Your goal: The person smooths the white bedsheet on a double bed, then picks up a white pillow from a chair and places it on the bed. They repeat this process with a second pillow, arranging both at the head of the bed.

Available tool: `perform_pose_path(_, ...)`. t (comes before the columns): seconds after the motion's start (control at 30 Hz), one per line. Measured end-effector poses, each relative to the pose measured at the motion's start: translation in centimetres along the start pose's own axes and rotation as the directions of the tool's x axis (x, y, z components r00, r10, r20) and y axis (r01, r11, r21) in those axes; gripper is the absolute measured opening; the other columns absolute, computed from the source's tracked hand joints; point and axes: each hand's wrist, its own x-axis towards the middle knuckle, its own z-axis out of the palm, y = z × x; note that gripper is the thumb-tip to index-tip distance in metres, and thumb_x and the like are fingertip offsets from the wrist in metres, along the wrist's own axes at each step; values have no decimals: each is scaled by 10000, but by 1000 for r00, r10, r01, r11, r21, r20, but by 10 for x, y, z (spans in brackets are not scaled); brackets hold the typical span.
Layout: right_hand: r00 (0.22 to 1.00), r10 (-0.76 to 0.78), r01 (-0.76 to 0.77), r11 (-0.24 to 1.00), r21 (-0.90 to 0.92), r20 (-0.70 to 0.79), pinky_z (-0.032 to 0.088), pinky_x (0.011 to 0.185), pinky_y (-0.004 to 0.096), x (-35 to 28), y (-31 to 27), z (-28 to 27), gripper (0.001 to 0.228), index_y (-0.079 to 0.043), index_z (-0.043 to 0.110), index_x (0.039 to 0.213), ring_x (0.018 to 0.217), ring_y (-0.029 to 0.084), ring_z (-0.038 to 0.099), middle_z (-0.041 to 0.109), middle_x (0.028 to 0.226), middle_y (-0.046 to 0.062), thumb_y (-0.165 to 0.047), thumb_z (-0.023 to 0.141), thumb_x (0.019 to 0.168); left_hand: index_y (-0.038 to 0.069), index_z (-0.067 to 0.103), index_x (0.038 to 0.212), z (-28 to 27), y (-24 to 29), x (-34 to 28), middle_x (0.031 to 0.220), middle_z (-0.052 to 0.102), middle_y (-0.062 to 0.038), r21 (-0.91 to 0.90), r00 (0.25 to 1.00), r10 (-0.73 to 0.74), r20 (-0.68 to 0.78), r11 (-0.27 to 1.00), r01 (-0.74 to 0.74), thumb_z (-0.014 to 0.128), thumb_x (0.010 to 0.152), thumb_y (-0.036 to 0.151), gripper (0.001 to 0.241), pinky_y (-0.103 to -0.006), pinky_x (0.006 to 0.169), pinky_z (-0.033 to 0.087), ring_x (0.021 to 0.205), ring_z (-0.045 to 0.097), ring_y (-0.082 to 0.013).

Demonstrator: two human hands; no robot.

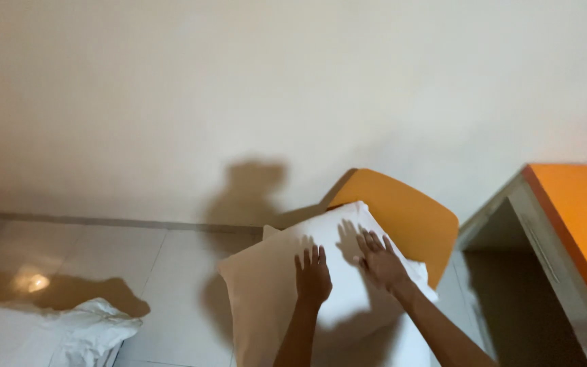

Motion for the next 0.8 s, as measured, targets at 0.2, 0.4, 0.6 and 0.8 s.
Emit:
perform_pose_path(0.2,966,-150,144,989,45,212,97,1266,508,36,-8,27,755,-60,185,1594,1572,314,131,182,1682,163,-493,469,1045,64,213,1603,80,-36,-9,1676,206,-155,-2,985,-158,62,987,158,578,1014,403,772,-647,1220,110,1530,187,-393)
perform_pose_path(0.4,890,-350,391,916,-90,293,3,1280,520,59,-29,24,1189,-11,44,1582,1586,300,24,39,1701,191,-735,641,852,84,127,1630,45,-44,-17,1714,139,-114,-34,965,-221,144,973,228,788,770,610,1205,-650,1228,52,1571,114,-348)
perform_pose_path(0.6,855,-246,278,961,-3,456,-19,1265,500,79,-40,10,1416,-89,-16,1616,1595,278,-7,-6,1727,144,-817,744,669,14,50,1622,19,-55,-9,1715,54,-175,-6,947,-232,220,971,239,863,580,730,1503,-670,1220,-13,1577,33,-406)
perform_pose_path(0.8,843,-254,288,958,2,474,-1,1265,519,82,-33,62,1337,-79,4,1612,1595,259,30,46,1717,130,-826,679,732,-43,103,1590,52,-61,-13,1678,105,-239,-44,973,-176,149,982,184,855,638,682,1414,-656,1209,2,1548,59,-450)
